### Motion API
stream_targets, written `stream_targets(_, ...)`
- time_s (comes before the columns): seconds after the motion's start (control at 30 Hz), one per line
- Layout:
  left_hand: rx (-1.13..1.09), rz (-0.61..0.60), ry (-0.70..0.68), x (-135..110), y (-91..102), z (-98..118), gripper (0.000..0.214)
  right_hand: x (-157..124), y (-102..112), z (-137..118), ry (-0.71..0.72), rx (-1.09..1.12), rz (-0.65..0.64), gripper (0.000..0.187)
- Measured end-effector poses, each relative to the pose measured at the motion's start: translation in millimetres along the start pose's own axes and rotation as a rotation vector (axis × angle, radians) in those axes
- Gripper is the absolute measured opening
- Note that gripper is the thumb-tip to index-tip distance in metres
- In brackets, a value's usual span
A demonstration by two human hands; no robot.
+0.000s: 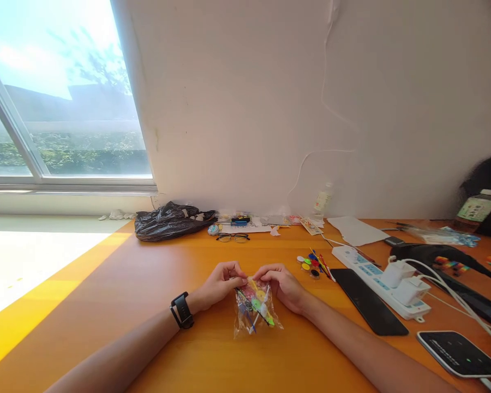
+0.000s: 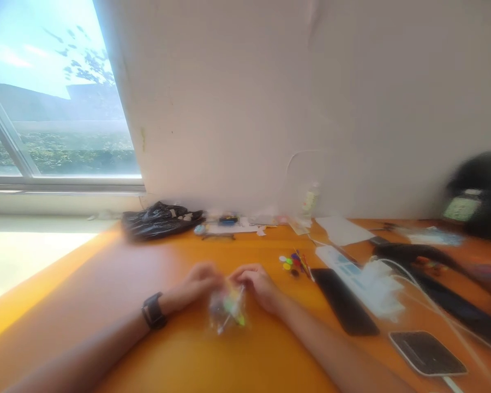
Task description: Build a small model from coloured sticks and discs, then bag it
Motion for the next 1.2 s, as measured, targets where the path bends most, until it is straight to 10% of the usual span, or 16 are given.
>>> stream_targets(1.2,0.246,-0.015,-0.009,11.4,15.6,-5.9,0.046,8.9,15.9,-7.7,0.036,-0.291,-0.081,0.032)
Point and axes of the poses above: each hand's wrist, its own x-axis towards the middle knuckle, its own y-axis out of the back of the hand, z = x × y, the point moved 1 cm from there along x, towards the middle knuckle, and after that the axes turned 8 degrees about y, right-handed, at the moved point
